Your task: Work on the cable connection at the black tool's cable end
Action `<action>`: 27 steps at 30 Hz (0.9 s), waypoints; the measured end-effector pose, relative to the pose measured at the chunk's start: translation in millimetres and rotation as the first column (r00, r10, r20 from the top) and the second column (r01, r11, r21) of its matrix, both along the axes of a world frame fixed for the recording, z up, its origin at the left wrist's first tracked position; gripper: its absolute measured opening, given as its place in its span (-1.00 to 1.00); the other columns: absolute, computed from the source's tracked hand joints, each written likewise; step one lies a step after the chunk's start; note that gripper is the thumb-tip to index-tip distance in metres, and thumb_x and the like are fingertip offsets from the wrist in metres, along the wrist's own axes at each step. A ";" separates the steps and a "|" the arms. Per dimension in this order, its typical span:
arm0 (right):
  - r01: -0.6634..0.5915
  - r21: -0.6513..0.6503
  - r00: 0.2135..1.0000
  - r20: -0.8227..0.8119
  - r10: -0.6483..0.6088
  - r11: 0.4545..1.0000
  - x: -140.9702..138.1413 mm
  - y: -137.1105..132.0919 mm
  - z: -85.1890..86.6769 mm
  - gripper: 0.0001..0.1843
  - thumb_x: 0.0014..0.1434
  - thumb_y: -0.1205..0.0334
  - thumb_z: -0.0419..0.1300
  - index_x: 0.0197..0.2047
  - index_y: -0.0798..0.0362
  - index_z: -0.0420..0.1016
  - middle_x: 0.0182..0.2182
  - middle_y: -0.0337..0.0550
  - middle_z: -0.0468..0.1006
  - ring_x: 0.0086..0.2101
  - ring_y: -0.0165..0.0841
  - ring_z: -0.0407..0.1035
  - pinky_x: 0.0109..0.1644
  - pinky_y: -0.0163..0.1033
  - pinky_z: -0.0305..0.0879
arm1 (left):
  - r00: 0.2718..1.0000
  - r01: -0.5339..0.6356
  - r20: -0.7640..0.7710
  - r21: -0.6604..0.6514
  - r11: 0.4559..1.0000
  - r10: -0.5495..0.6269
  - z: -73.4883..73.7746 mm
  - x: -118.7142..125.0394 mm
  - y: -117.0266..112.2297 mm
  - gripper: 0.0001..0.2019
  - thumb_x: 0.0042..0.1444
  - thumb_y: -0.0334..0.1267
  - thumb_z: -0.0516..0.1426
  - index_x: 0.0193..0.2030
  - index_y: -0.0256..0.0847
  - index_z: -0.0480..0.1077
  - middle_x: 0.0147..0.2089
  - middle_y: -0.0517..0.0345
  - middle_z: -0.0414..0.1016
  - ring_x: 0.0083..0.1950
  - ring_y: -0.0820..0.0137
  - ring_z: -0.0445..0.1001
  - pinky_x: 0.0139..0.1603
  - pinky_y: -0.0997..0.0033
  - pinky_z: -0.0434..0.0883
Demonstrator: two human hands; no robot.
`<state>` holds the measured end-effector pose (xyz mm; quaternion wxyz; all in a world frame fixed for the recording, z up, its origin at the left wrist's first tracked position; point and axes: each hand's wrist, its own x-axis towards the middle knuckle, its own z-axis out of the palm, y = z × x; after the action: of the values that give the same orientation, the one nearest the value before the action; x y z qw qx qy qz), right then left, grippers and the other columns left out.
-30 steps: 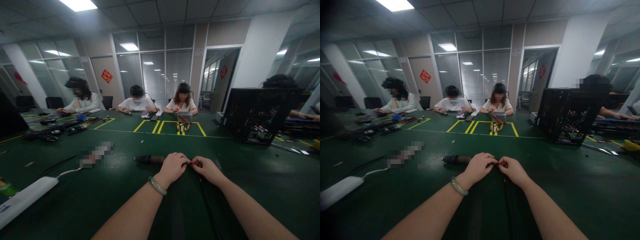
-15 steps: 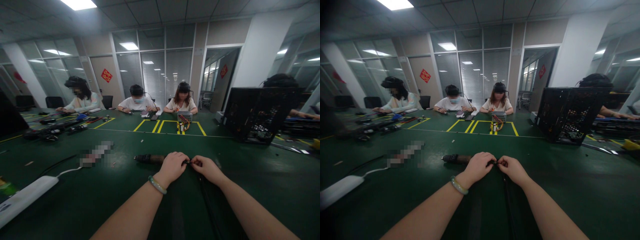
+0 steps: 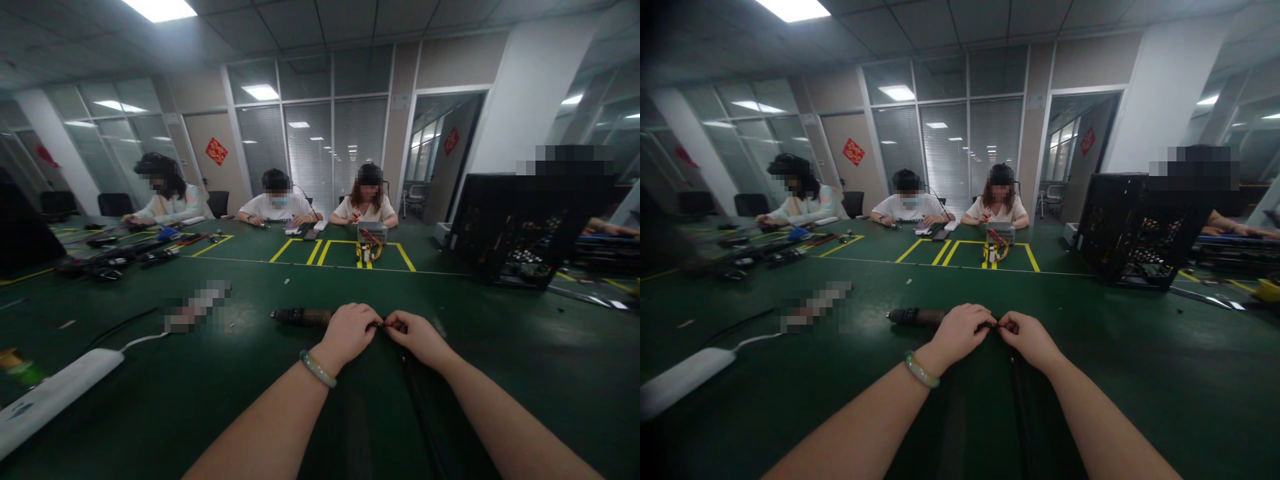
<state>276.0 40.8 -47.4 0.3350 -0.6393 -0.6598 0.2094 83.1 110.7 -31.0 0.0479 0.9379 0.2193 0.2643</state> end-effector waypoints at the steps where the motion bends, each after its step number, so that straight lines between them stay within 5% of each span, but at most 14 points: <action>1: 0.001 0.000 1.000 0.001 -0.001 1.000 -0.1 -0.1 0.3 -0.83 0.15 0.14 0.15 -0.25 0.01 0.50 -0.42 -0.25 0.54 -0.40 -0.36 0.37 -0.35 -0.30 0.20 | 1.000 -0.002 -0.004 0.001 1.000 0.002 0.2 -0.2 -0.1 -0.81 0.16 -0.35 0.12 -0.10 -0.10 0.45 -0.06 0.17 0.46 -0.02 0.32 0.38 0.08 0.27 0.29; 14: 0.007 -0.021 1.000 -0.006 -0.007 1.000 -1.0 -3.2 5.6 -0.83 0.15 0.14 0.17 -0.24 0.00 0.52 -0.37 -0.24 0.56 -0.37 -0.35 0.38 -0.31 -0.29 0.23 | 0.997 -0.074 -0.006 -0.017 0.997 0.074 1.2 1.5 -3.3 -0.80 0.14 -0.34 0.14 -0.07 -0.13 0.37 -0.11 0.17 0.46 -0.03 0.32 0.38 0.05 0.29 0.30; 27: 0.008 -0.008 1.000 0.010 -0.008 1.000 -0.8 -1.4 4.3 -0.84 0.14 0.17 0.18 -0.24 0.02 0.53 -0.40 -0.22 0.56 -0.38 -0.35 0.38 -0.31 -0.28 0.23 | 1.000 -0.001 -0.005 -0.011 1.000 0.001 2.7 0.4 -2.7 -0.84 0.15 -0.37 0.13 -0.12 -0.12 0.41 -0.08 0.19 0.46 -0.02 0.32 0.38 0.08 0.28 0.29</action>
<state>275.2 39.3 -43.1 0.3300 -0.6441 -0.6581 0.2077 83.4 107.9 -28.3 0.0522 0.9383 0.2213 0.2606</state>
